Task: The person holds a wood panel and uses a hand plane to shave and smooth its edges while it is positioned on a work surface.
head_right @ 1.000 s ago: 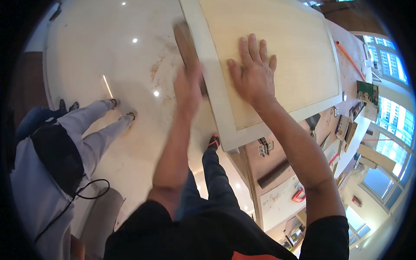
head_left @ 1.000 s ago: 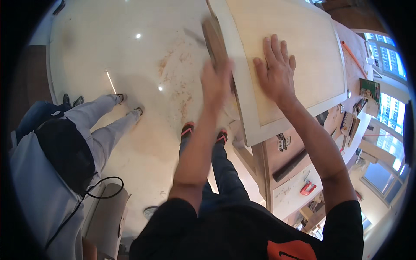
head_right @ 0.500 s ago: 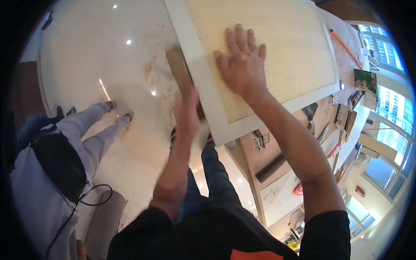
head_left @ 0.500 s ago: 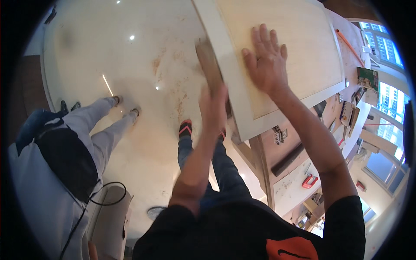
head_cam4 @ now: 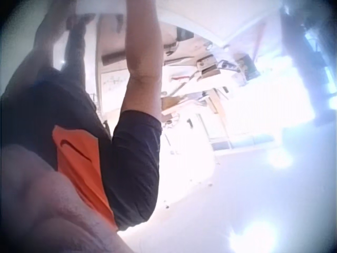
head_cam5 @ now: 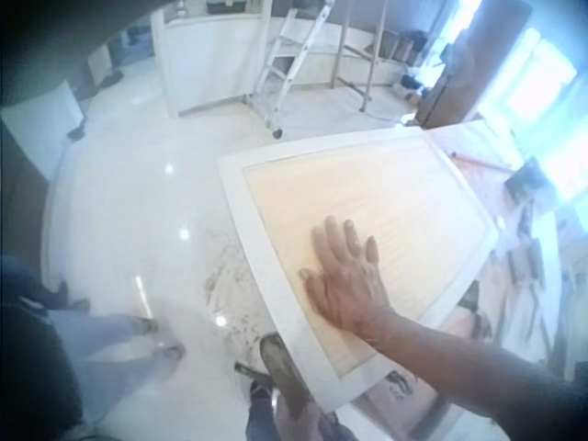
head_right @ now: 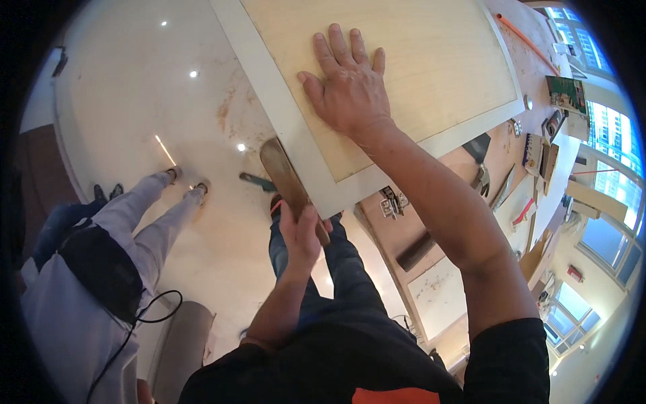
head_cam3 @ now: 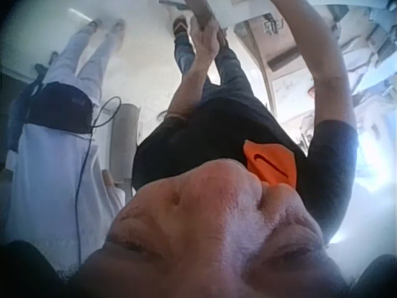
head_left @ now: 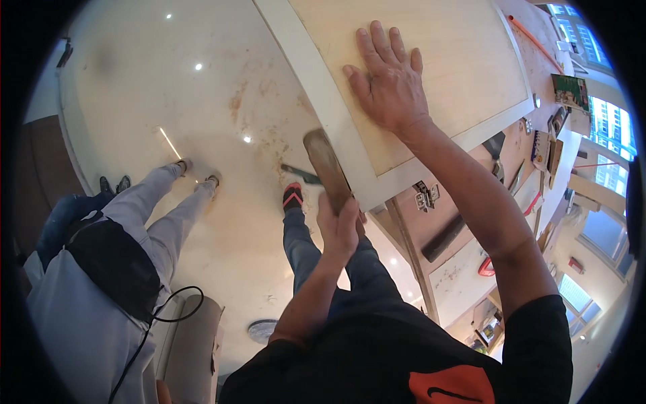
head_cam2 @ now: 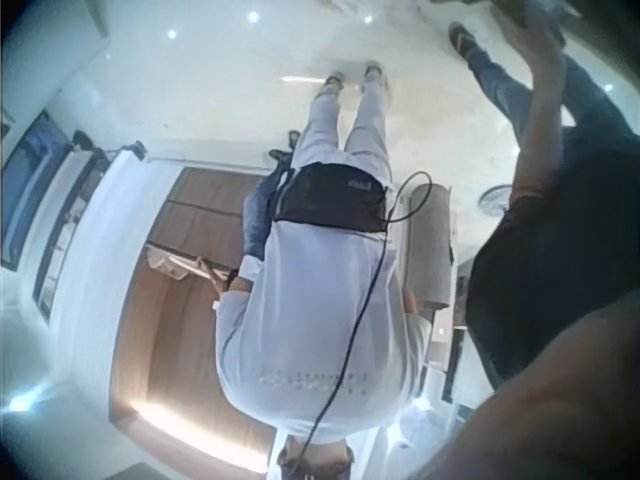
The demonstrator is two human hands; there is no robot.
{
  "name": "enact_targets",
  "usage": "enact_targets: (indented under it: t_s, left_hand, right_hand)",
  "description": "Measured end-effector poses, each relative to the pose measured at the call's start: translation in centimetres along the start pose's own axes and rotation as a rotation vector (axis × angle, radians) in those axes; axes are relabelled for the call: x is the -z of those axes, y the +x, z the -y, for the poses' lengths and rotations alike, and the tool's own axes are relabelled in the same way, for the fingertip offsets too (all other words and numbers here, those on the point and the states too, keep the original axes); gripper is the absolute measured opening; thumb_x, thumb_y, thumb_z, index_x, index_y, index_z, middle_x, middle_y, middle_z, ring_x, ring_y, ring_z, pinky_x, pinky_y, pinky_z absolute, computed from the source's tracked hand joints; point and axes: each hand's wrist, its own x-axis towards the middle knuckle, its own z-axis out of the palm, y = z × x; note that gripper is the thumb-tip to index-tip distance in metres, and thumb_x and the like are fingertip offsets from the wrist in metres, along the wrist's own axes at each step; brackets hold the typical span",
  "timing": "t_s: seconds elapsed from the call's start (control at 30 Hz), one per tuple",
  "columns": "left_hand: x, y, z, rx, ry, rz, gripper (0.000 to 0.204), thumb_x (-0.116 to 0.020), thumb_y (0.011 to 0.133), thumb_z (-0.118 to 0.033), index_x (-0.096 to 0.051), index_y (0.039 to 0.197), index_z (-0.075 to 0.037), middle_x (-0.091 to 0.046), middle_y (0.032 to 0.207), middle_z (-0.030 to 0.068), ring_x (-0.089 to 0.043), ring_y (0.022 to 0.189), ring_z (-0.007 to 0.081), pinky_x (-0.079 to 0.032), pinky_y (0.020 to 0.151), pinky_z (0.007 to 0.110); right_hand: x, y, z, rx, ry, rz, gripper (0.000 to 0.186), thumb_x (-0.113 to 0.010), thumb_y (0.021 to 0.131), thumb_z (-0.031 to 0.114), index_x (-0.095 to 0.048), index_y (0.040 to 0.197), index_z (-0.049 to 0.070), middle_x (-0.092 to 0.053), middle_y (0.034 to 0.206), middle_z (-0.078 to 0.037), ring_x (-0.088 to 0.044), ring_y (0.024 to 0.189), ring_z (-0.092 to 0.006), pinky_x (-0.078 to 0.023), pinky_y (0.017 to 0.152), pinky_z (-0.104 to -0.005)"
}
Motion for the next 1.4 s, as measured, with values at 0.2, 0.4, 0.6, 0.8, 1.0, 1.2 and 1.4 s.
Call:
enact_targets:
  t_s: [0.2,0.4,0.6,0.8,1.0,1.2,1.4]
  left_hand:
    - [0.7,19.6,-11.3,-0.376,0.215,-0.101,0.044,-0.065,0.099,-0.043,-0.061,0.091,-0.001,-0.058,0.079,0.0008,-0.050,0.072,0.0118,-0.042,0.064,0.031]
    - [0.0,7.0,-1.5,-0.049,0.429,-0.119,0.048,-0.057,0.101,-0.039,-0.066,0.125,0.002,-0.057,0.084,0.0013,-0.050,0.076,0.0126,-0.040,0.068,0.030]
    - [0.5,6.8,-3.6,-0.113,0.282,-0.118,0.033,-0.068,0.097,-0.025,-0.057,0.114,0.001,-0.062,0.090,0.0032,-0.056,0.073,0.0080,-0.048,0.068,0.026]
    - [-0.7,2.9,-2.3,-0.197,0.252,-0.071,0.026,-0.068,0.098,-0.023,-0.056,0.106,-0.001,-0.058,0.082,0.0010,-0.052,0.068,0.0068,-0.045,0.060,0.026]
    - [-0.6,7.8,-2.4,-0.141,0.259,-0.116,0.035,-0.067,0.098,-0.030,-0.061,0.106,0.004,-0.062,0.086,0.0030,-0.054,0.074,0.0112,-0.046,0.065,0.030]
    - [-1.7,25.7,-15.9,-0.259,0.112,-0.023,0.044,-0.062,0.100,-0.046,-0.063,0.090,-0.004,-0.059,0.076,-0.0003,-0.053,0.074,0.0136,-0.047,0.071,0.034]
    - [1.1,6.4,-0.9,-0.037,0.265,-0.101,0.038,-0.070,0.094,-0.034,-0.062,0.108,0.001,-0.063,0.084,0.0039,-0.058,0.075,0.0143,-0.049,0.070,0.032]
  right_hand:
    - [-0.2,0.5,2.0,0.008,0.048,0.000,0.068,-0.051,0.102,0.051,-0.045,0.155,0.009,-0.036,0.164,-0.018,-0.031,0.151,-0.0449,-0.022,0.119,-0.0692]
    - [-0.5,0.3,-0.9,0.017,-0.014,-0.063,0.067,-0.054,0.101,0.050,-0.048,0.152,0.008,-0.041,0.161,-0.019,-0.036,0.148,-0.0469,-0.026,0.115,-0.0720]
    - [-0.1,0.3,1.0,0.031,0.021,-0.080,0.064,-0.057,0.100,0.048,-0.050,0.149,0.007,-0.042,0.160,-0.020,-0.037,0.147,-0.0474,-0.028,0.113,-0.0726]
    - [-0.1,-0.4,-0.1,0.011,-0.004,-0.035,0.066,-0.054,0.101,0.050,-0.048,0.152,0.008,-0.040,0.162,-0.019,-0.035,0.149,-0.0457,-0.026,0.116,-0.0715]
    - [-0.5,-0.9,-0.7,0.003,-0.015,-0.029,0.067,-0.054,0.101,0.051,-0.047,0.153,0.008,-0.040,0.162,-0.018,-0.035,0.149,-0.0454,-0.025,0.116,-0.0719]
    - [0.9,-0.1,1.5,0.031,0.015,-0.015,0.068,-0.052,0.102,0.050,-0.044,0.155,0.009,-0.037,0.164,-0.018,-0.030,0.152,-0.0453,-0.022,0.118,-0.0711]
    - [-0.5,-0.1,0.6,-0.006,0.017,0.005,0.068,-0.052,0.102,0.050,-0.044,0.156,0.009,-0.037,0.164,-0.019,-0.029,0.152,-0.0455,-0.022,0.118,-0.0709]
